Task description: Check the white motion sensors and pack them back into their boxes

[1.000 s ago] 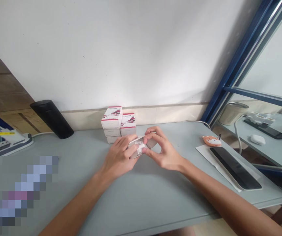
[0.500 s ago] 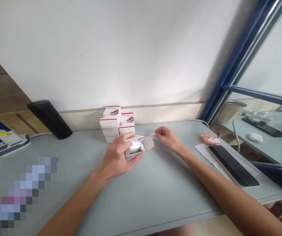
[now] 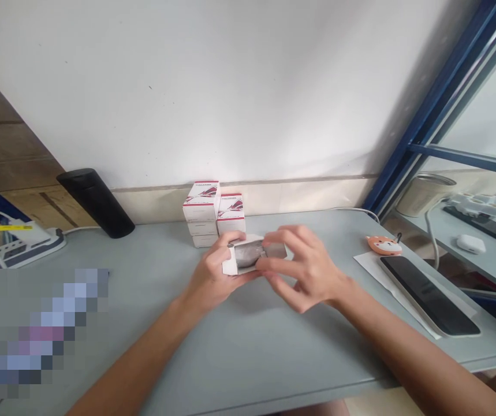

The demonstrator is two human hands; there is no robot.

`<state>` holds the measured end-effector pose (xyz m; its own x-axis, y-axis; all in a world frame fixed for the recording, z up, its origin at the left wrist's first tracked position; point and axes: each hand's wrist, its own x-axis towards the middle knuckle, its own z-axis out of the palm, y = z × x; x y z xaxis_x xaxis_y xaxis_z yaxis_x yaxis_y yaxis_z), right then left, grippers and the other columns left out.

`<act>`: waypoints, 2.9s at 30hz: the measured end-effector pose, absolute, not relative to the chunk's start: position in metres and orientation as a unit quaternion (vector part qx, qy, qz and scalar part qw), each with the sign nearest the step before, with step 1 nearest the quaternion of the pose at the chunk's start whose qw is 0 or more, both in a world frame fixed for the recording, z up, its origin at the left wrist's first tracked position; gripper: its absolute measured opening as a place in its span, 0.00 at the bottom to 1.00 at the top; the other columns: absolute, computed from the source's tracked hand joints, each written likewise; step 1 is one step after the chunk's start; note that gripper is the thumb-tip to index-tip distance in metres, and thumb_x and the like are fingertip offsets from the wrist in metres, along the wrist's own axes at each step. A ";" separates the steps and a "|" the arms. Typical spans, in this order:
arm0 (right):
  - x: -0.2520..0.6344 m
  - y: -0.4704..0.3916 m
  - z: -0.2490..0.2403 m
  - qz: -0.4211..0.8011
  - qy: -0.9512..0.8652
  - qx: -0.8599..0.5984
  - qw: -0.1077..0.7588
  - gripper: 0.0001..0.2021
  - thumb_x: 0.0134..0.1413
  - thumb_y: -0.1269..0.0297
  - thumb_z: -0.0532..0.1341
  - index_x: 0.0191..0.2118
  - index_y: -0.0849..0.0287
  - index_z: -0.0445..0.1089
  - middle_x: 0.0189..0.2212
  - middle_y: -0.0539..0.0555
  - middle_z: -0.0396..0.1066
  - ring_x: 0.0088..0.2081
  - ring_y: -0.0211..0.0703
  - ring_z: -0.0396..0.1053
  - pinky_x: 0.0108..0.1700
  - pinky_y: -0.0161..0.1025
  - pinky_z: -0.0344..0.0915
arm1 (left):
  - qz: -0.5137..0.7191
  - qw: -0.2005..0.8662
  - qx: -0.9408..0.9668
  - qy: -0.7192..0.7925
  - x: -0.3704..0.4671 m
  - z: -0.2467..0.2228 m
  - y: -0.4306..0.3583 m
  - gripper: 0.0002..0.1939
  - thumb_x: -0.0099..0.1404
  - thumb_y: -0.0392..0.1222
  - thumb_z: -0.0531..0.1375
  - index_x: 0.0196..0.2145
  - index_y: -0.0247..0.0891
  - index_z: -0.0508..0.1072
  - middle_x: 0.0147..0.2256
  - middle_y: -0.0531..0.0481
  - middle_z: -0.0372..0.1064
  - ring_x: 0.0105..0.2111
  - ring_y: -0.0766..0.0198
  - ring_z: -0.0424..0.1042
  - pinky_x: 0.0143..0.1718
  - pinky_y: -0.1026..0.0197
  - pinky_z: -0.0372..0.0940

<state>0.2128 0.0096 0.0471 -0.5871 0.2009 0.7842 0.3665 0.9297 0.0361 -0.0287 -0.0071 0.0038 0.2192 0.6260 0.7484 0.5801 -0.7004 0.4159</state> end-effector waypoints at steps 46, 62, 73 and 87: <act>0.206 0.033 0.033 -0.030 -0.798 -0.366 0.477 0.08 0.70 0.61 0.61 0.44 0.51 0.80 0.40 0.56 0.71 0.39 0.47 0.67 0.40 0.46 0.68 | 0.454 -0.070 0.816 0.351 -0.021 0.012 -0.001 0.18 0.67 0.34 0.68 0.45 0.46 0.61 0.59 0.42 0.72 0.58 0.52 0.75 0.54 0.47 0.76; 0.209 0.042 0.037 0.184 -0.724 -0.440 0.499 0.07 0.65 0.58 0.65 0.37 0.51 0.80 0.40 0.54 0.71 0.45 0.49 0.71 0.49 0.48 0.70 | 0.436 -0.093 0.794 0.413 -0.003 -0.003 0.004 0.18 0.68 0.35 0.66 0.51 0.46 0.65 0.66 0.37 0.64 0.60 0.46 0.75 0.46 0.48 0.81; 0.273 0.094 0.056 0.318 -0.404 -0.411 0.753 0.17 0.65 0.44 0.59 0.42 0.54 0.65 0.34 0.48 0.68 0.35 0.40 0.71 0.37 0.41 0.80 | 0.417 -0.104 0.758 0.490 -0.005 0.017 -0.007 0.25 0.71 0.41 0.65 0.62 0.51 0.66 0.59 0.42 0.73 0.49 0.50 0.80 0.41 0.53 0.78; 0.320 0.135 0.020 0.232 -0.189 -0.543 0.784 0.07 0.69 0.55 0.47 0.41 0.50 0.52 0.47 0.55 0.65 0.46 0.43 0.75 0.42 0.42 0.84 | 0.177 -0.002 0.871 0.459 0.069 0.059 0.139 0.30 0.65 0.29 0.60 0.62 0.48 0.73 0.55 0.45 0.74 0.57 0.47 0.73 0.61 0.45 0.67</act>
<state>0.3202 0.1354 0.0200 0.8213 0.5688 0.0443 -0.1585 0.3021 -0.9400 0.0688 0.1392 0.0589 0.5160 0.7983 0.3105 0.8000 -0.5787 0.1586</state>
